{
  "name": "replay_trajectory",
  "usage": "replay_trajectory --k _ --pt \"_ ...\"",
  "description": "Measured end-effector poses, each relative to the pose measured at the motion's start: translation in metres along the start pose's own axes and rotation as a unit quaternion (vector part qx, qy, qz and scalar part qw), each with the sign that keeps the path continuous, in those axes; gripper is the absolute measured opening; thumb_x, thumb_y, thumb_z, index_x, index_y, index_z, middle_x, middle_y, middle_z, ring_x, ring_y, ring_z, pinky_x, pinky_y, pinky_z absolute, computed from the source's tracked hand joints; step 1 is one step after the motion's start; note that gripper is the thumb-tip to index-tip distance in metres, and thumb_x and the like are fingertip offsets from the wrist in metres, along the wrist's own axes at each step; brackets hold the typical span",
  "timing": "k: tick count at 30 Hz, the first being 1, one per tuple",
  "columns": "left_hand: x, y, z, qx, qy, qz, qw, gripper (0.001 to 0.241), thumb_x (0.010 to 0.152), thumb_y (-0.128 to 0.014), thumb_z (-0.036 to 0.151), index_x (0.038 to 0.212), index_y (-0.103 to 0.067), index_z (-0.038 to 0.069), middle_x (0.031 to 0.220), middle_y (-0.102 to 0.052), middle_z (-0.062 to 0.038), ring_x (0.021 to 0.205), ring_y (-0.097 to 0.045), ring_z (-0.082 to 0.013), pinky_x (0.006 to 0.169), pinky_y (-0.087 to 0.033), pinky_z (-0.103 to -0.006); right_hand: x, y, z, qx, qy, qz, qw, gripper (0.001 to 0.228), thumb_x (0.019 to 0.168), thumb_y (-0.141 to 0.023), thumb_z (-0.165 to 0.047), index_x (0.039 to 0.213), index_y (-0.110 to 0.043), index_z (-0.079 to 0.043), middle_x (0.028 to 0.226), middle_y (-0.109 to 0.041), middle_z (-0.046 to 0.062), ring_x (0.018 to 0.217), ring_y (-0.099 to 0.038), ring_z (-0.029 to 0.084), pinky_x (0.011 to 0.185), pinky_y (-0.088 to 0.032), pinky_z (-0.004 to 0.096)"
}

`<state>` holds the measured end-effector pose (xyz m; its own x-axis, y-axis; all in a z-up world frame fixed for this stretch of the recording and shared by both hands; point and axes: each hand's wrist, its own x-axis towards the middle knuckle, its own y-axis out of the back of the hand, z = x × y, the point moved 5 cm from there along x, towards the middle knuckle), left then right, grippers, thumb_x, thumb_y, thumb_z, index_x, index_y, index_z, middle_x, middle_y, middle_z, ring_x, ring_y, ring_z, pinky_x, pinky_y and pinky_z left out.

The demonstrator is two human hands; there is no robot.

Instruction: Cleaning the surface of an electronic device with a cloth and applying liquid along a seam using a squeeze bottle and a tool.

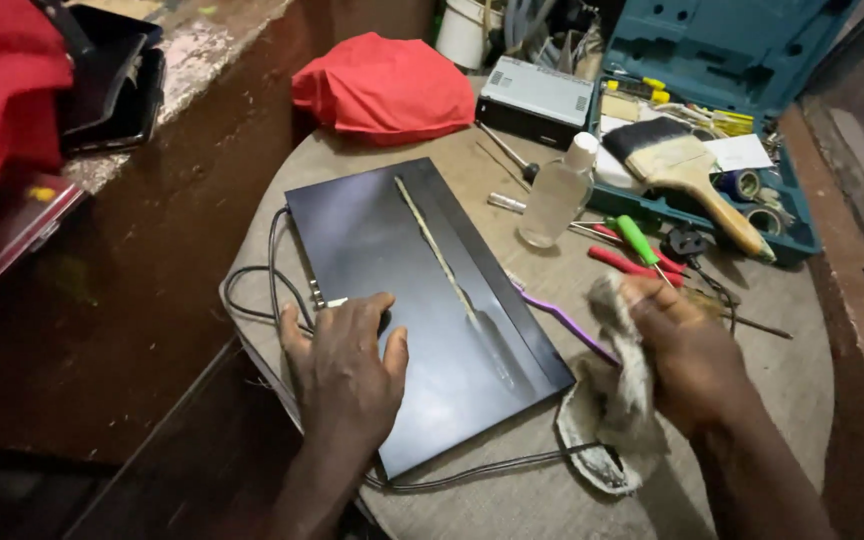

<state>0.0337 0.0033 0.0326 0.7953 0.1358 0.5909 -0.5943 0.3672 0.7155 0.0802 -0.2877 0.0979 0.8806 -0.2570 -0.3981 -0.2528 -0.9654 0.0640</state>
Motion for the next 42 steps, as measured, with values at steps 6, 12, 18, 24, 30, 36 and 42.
replay_trajectory --k 6,12,18,24,30,36,42 --pt "0.001 -0.006 -0.003 0.02 0.041 -0.06 0.997 0.039 0.098 -0.065 0.037 0.133 -0.068 0.02 0.125 -0.075 0.0 0.115 -0.066 -0.0245 0.124 -0.018 -0.0656 -0.003 -0.018 0.036 -0.257 0.143 -0.066 0.954 0.03 0.089 -0.078 -0.015 0.118 -0.087 -0.013 0.118 -0.086 0.0 0.113 -0.076 0.011 0.104 -0.054 0.027" --pt "0.001 -0.004 -0.002 0.008 0.026 -0.032 0.999 0.036 0.097 -0.066 0.034 0.13 -0.07 0.018 0.12 -0.076 0.001 0.112 -0.066 -0.026 0.123 -0.02 -0.0672 -0.007 -0.051 0.062 -0.437 0.448 -0.159 0.764 0.022 0.093 -0.079 -0.026 0.113 -0.085 -0.021 0.099 -0.07 0.001 0.092 -0.071 0.019 0.08 -0.057 0.033" --pt "0.001 -0.005 -0.003 -0.008 0.019 -0.007 1.0 0.036 0.093 -0.072 0.03 0.127 -0.07 0.019 0.12 -0.076 0.003 0.111 -0.065 -0.0243 0.121 -0.022 -0.0695 0.014 -0.106 0.021 -0.431 0.052 -0.071 0.898 0.03 0.092 -0.067 -0.039 0.08 -0.06 -0.013 0.078 -0.067 0.008 0.075 -0.061 0.025 0.07 -0.04 0.044" --pt "0.001 0.001 -0.001 0.006 -0.003 0.031 1.0 0.037 0.091 -0.075 0.028 0.127 -0.068 0.02 0.113 -0.074 0.006 0.103 -0.064 -0.0235 0.12 -0.027 -0.07 -0.007 -0.082 0.031 -0.44 0.061 -0.085 0.892 0.018 0.087 -0.061 -0.031 0.079 -0.064 -0.015 0.076 -0.07 0.005 0.076 -0.063 0.02 0.069 -0.04 0.042" --pt "-0.002 0.005 0.004 0.024 -0.009 0.03 0.999 0.035 0.092 -0.073 0.03 0.125 -0.069 0.02 0.116 -0.074 0.006 0.105 -0.065 -0.0229 0.12 -0.029 -0.0644 0.037 -0.12 0.037 -0.566 0.377 -0.16 0.715 0.022 0.102 -0.062 -0.034 0.097 -0.077 -0.019 0.093 -0.066 0.007 0.085 -0.067 0.032 0.07 -0.05 0.047" --pt "0.003 0.005 -0.002 0.014 0.0 0.02 1.0 0.035 0.091 -0.074 0.03 0.124 -0.069 0.021 0.116 -0.074 0.007 0.102 -0.065 -0.0215 0.121 -0.027 -0.0667 0.022 -0.108 0.044 -0.59 0.301 -0.147 0.734 0.01 0.08 -0.062 -0.026 0.084 -0.066 -0.017 0.094 -0.064 0.005 0.095 -0.065 0.03 0.067 -0.046 0.048" --pt "0.001 0.001 0.0 0.003 0.016 0.001 1.0 0.038 0.09 -0.075 0.031 0.126 -0.07 0.02 0.118 -0.075 0.003 0.108 -0.066 -0.0236 0.121 -0.025 -0.0672 0.019 -0.116 0.031 -0.542 0.426 -0.14 0.711 0.024 0.1 -0.06 -0.031 0.084 -0.062 -0.013 0.085 -0.058 0.011 0.073 -0.06 0.037 0.058 -0.041 0.051"
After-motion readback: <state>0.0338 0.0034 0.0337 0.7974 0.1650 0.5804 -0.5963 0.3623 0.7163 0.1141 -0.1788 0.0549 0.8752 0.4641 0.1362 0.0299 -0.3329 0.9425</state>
